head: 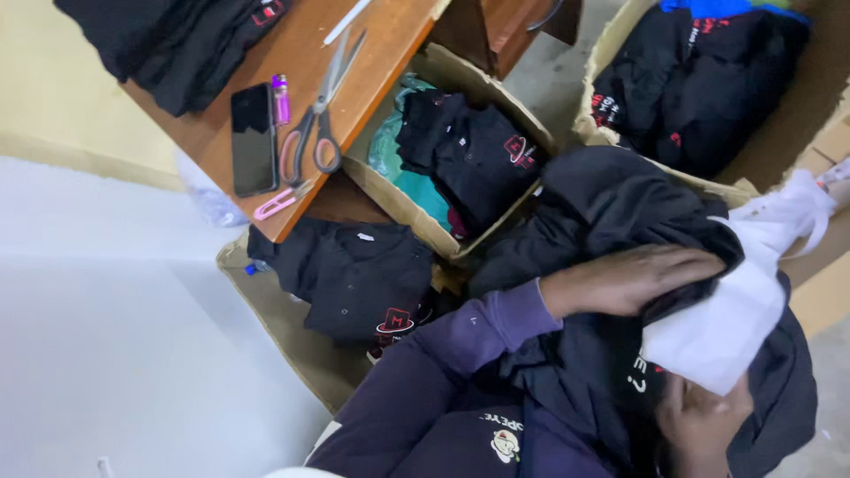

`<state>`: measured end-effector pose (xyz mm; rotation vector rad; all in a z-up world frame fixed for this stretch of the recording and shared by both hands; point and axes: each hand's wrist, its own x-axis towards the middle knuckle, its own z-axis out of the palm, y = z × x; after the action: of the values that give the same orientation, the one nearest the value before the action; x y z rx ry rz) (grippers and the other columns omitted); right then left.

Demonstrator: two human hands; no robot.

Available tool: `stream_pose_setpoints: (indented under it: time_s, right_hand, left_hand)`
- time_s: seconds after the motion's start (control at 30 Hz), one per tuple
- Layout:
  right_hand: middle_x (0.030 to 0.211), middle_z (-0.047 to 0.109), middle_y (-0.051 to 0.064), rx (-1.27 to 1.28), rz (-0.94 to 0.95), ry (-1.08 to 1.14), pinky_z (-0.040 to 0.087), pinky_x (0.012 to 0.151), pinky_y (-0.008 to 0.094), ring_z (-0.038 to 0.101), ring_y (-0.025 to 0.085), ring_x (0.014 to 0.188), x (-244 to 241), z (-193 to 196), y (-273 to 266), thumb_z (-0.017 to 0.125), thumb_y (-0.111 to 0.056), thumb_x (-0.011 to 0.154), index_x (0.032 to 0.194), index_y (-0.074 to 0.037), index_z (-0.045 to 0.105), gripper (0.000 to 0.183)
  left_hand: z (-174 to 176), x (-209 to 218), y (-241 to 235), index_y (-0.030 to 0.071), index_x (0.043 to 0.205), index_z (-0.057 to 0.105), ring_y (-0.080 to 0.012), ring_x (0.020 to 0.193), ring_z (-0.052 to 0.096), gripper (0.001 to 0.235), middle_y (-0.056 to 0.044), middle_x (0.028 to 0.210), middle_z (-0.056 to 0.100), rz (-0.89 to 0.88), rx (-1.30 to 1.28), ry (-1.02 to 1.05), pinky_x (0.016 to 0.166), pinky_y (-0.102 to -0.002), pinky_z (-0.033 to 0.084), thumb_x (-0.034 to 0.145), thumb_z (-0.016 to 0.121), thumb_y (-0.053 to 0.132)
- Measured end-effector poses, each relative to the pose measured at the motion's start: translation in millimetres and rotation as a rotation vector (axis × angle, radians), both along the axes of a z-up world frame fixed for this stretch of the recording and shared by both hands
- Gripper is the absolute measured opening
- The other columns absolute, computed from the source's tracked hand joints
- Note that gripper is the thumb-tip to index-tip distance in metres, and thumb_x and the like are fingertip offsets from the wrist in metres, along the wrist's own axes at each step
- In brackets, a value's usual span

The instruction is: The person uses a small tool to rub a red text design onto a black hoodie. They then use scissors to cut a piece of white transfer paper with red text and place it onto the hoodie.

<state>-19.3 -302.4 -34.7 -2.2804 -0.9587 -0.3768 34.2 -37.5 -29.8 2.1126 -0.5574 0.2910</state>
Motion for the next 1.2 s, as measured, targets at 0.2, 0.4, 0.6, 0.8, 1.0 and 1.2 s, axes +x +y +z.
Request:
stream_pose_setpoints:
  time_s: [0.2, 0.4, 0.6, 0.8, 1.0, 1.2]
  right_hand:
    - [0.07, 0.039, 0.022, 0.265, -0.167, 0.226, 0.024, 0.068, 0.049, 0.036, 0.033, 0.065, 0.3, 87.4, 21.5, 0.051, -0.007, 0.119, 0.07, 0.007, 0.039, 0.052]
    - [0.064, 0.025, 0.002, 0.265, -0.27, 0.574, 0.018, 0.06, 0.04, 0.026, 0.014, 0.064, 4.9, 89.7, 3.7, 0.057, -0.017, 0.111, 0.061, -0.001, 0.034, 0.057]
    - [0.071, 0.026, -0.003, 0.495, -0.348, 0.582, 0.017, 0.065, 0.034, 0.025, 0.009, 0.071, -1.6, 72.2, 23.7, 0.057, -0.015, 0.116, 0.067, -0.011, 0.03, 0.056]
    - [0.071, 0.027, 0.0, 0.331, -0.265, 0.437, 0.02, 0.064, 0.04, 0.029, 0.016, 0.068, -5.9, 104.9, 29.5, 0.053, -0.023, 0.114, 0.069, -0.011, 0.033, 0.051]
    - [0.103, 0.073, 0.011, 1.377, -0.206, 0.962, 0.056, 0.072, 0.027, 0.07, 0.014, 0.087, 0.3, 77.5, 41.4, 0.063, -0.024, 0.11, 0.11, 0.002, 0.069, 0.027]
    - [0.087, 0.079, 0.018, 1.44, -0.385, 0.864, 0.07, 0.072, 0.044, 0.082, 0.028, 0.081, 26.2, 115.1, 88.6, 0.066, -0.021, 0.106, 0.096, -0.003, 0.068, 0.021]
  left_hand:
    - [58.9, -70.6, 125.1, 0.02, 0.141, 0.067, -0.0212, 0.136, 0.065, 0.046, -0.001, 0.144, 0.068, 0.341, -0.274, 0.146, 0.124, -0.036, 0.045, 0.1, 0.072, 0.041]
    - [135.9, -201.3, 286.3, -0.005, 0.105, 0.069, -0.0436, 0.132, 0.056, 0.032, -0.023, 0.103, 0.07, 1.514, 0.743, -0.155, 0.12, -0.051, 0.037, 0.116, 0.043, 0.011]
    - [124.3, -231.2, 361.1, 0.001, 0.128, 0.07, -0.047, 0.096, 0.068, 0.044, -0.025, 0.11, 0.072, 1.465, 0.854, 0.122, 0.081, -0.054, 0.051, 0.107, 0.081, 0.037]
    - [155.1, -225.7, 395.3, 0.009, 0.082, 0.082, -0.0401, 0.063, 0.078, 0.097, -0.017, 0.071, 0.078, 1.196, 1.307, 0.766, 0.045, -0.046, 0.045, 0.121, 0.04, 0.087]
    - [135.3, -230.9, 367.3, 0.01, 0.132, 0.073, -0.023, 0.096, 0.066, 0.032, -0.009, 0.113, 0.071, 1.318, 0.253, 0.497, 0.08, -0.037, 0.047, 0.125, 0.076, 0.041]
    - [90.3, -181.6, 146.3, -0.024, 0.139, 0.058, -0.049, 0.099, 0.074, 0.052, -0.047, 0.114, 0.07, 0.436, -1.1, 1.005, 0.082, -0.052, 0.059, 0.097, 0.047, 0.005]
